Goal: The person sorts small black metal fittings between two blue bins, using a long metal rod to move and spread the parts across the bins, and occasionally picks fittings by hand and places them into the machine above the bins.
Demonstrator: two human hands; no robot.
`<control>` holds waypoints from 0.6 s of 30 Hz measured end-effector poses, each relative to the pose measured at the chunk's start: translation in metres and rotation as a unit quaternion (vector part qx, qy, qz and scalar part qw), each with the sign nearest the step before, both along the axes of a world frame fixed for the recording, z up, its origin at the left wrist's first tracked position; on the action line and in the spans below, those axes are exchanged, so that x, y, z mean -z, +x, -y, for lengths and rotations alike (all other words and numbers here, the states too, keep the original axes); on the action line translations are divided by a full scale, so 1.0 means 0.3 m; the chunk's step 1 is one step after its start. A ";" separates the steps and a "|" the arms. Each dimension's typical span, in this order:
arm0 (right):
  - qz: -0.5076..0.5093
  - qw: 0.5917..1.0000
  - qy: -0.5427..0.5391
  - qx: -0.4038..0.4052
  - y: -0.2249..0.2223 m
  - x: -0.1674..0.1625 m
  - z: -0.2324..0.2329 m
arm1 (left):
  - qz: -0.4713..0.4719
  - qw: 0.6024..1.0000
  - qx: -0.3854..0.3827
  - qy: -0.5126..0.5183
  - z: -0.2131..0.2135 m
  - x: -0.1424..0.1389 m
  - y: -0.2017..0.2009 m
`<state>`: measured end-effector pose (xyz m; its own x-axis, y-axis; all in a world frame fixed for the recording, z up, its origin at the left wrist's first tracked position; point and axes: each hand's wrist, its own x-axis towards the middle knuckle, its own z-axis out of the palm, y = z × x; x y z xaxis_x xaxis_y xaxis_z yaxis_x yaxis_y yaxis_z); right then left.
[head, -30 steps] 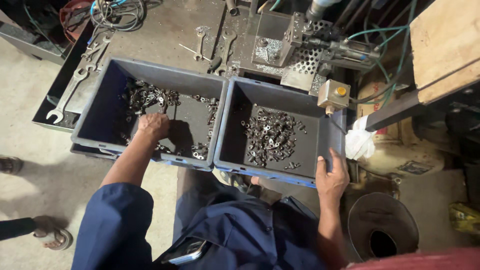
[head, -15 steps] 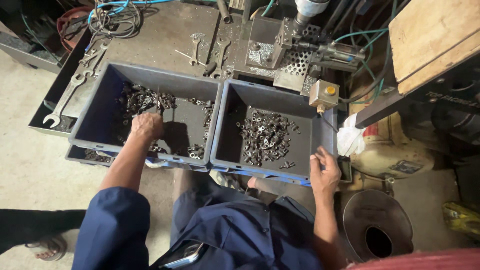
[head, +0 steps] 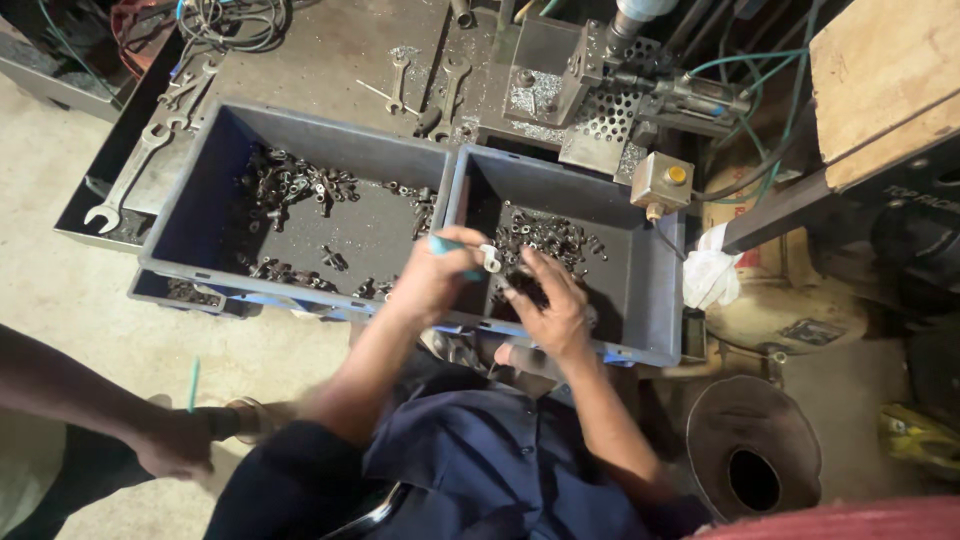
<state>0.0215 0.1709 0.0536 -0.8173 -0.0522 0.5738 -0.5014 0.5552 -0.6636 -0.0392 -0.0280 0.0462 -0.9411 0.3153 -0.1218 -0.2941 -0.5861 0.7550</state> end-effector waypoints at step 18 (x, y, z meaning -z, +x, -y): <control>0.084 0.900 -0.403 0.144 0.006 0.228 -0.517 | -0.431 0.707 0.031 -0.560 -0.041 0.003 0.021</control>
<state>0.0232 0.3259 -0.0147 -0.8096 0.5527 0.1977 -0.2687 -0.0495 -0.9620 -0.0330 -0.0156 0.0454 -0.8070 0.5190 0.2818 0.5583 0.5149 0.6505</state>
